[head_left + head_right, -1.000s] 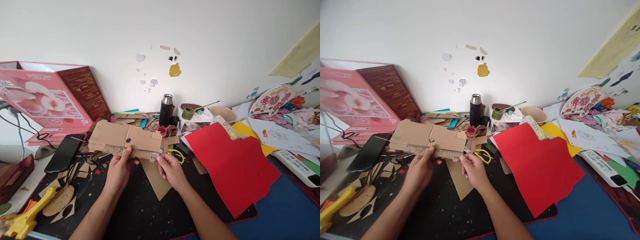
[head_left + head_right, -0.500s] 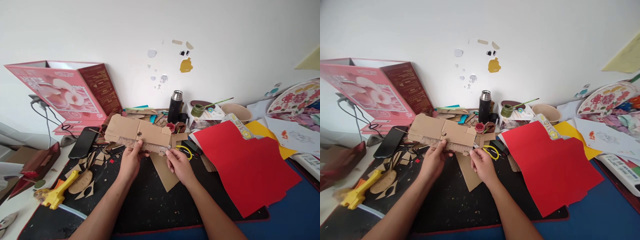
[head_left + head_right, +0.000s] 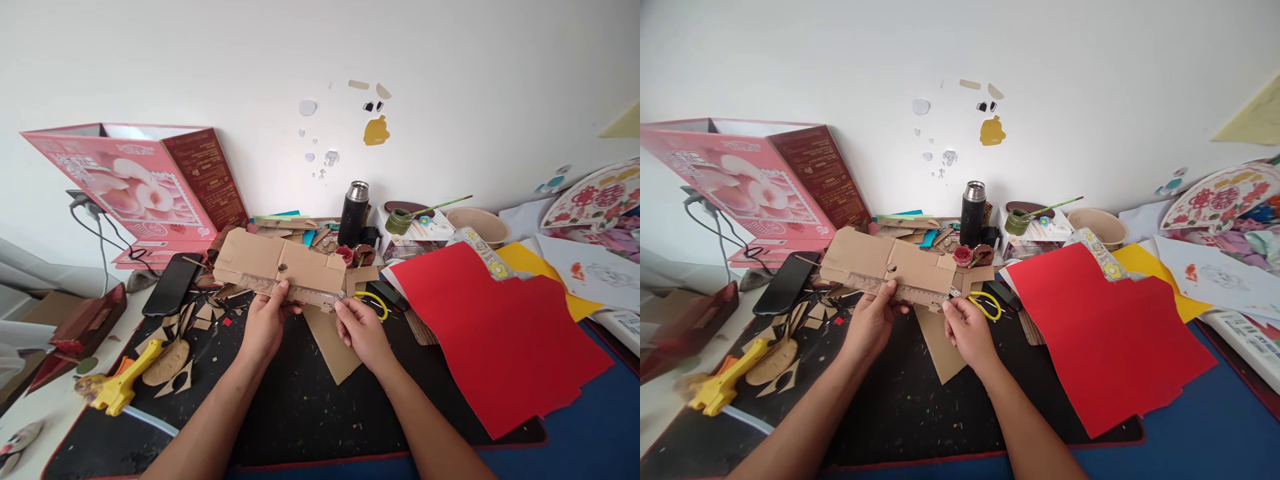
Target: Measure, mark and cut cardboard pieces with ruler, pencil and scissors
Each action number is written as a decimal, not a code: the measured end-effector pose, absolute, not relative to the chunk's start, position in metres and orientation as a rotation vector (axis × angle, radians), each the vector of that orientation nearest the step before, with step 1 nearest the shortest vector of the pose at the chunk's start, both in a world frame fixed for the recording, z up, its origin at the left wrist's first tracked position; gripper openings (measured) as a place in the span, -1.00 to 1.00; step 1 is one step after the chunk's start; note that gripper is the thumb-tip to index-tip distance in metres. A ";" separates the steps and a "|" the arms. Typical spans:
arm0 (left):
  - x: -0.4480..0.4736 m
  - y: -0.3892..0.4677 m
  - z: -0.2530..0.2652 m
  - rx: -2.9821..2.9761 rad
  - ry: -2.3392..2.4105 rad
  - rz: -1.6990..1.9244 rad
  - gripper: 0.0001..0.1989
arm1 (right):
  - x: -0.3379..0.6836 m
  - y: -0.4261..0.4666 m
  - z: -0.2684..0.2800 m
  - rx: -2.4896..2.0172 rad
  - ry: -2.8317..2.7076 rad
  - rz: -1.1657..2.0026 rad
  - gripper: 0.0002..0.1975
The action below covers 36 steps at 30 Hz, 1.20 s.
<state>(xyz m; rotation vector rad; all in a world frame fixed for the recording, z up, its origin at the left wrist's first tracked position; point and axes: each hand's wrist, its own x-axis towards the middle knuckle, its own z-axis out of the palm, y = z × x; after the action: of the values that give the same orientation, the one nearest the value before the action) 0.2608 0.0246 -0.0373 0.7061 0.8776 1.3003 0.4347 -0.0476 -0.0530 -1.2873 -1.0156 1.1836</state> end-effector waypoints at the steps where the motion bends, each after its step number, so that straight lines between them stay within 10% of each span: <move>1: 0.261 0.025 -0.037 0.706 0.876 1.300 -0.53 | 0.435 -0.048 -0.053 -1.288 -1.014 1.184 -0.50; 36: 0.260 0.027 -0.040 0.697 0.872 1.273 -0.50 | 0.434 -0.048 -0.054 -1.337 -1.036 1.174 -0.50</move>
<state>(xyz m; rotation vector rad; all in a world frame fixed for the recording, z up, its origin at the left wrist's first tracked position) 0.2602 0.0269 -0.0401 0.6974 0.8717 1.2731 0.4344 -0.0476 -0.0537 -1.3368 -1.0358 1.1739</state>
